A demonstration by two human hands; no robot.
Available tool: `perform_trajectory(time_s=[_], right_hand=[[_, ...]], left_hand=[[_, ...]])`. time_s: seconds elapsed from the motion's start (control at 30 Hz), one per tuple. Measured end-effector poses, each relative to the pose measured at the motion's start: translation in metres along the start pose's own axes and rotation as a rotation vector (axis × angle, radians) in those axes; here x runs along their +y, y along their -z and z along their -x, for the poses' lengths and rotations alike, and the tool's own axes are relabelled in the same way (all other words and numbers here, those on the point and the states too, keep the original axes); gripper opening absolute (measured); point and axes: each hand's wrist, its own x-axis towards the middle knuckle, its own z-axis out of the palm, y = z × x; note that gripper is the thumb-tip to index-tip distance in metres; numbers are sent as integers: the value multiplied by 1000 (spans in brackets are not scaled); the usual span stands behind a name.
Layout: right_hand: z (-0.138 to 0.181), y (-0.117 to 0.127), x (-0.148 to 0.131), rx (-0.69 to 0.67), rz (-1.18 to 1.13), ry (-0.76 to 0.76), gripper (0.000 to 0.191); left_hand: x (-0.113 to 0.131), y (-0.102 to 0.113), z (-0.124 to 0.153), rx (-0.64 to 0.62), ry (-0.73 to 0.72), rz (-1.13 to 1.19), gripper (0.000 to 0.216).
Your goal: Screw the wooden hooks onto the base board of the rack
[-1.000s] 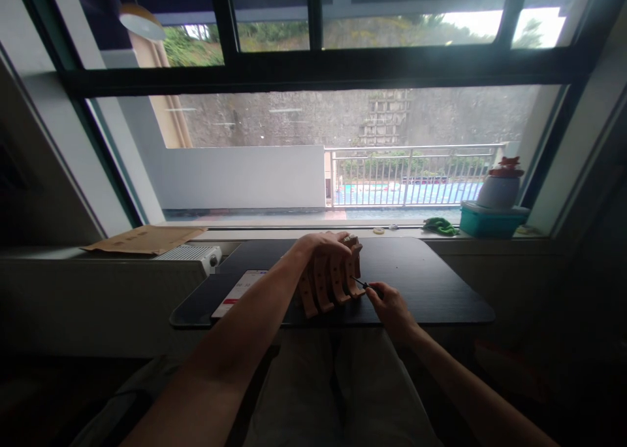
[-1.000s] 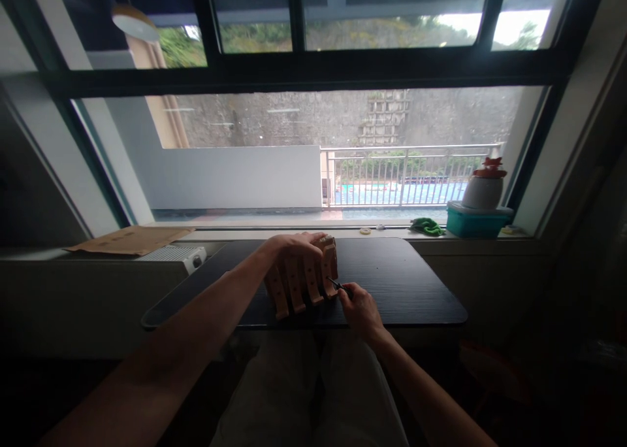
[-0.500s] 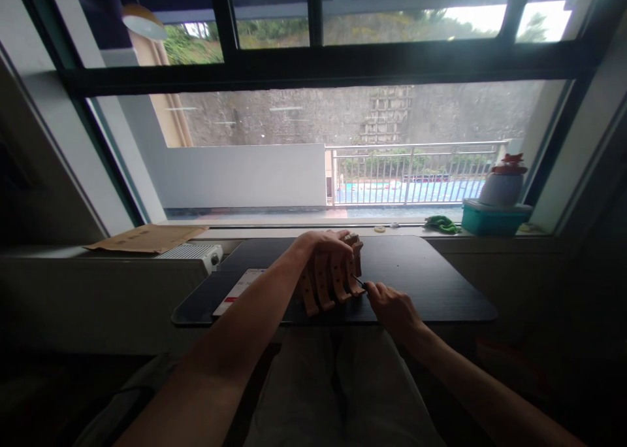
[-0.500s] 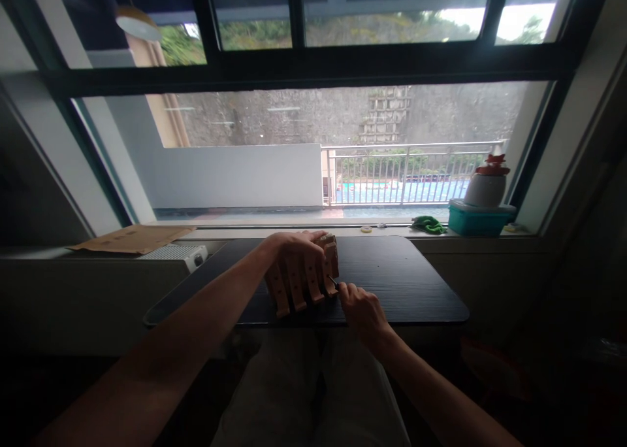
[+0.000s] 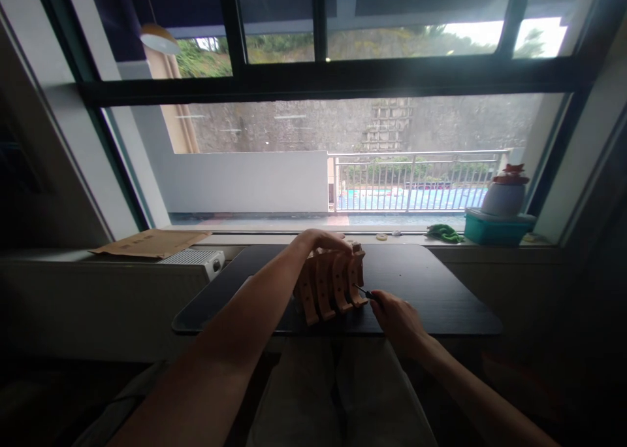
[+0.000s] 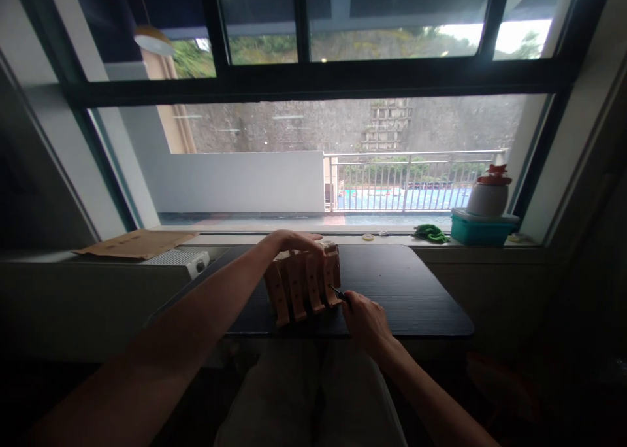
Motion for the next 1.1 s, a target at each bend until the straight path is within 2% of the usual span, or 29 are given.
perform_trajectory(time_s=[0.13, 0.37, 0.7, 0.93, 1.1], right_hand=[[4, 4, -3, -8, 38, 22, 29], [4, -3, -5, -7, 82, 20, 29], [-1, -4, -2, -30, 183, 48, 25], [-2, -7, -6, -26, 96, -10, 25], [-11, -10, 4, -50, -17, -67, 28]], left_hand=[[-4, 7, 4, -46, 28, 38, 31], [-20, -1, 19, -7, -19, 60, 35], [-30, -7, -1, 26, 67, -57, 33], [-36, -11, 6, 66, 27, -62, 36], [-35, -15, 9, 95, -6, -46, 38]])
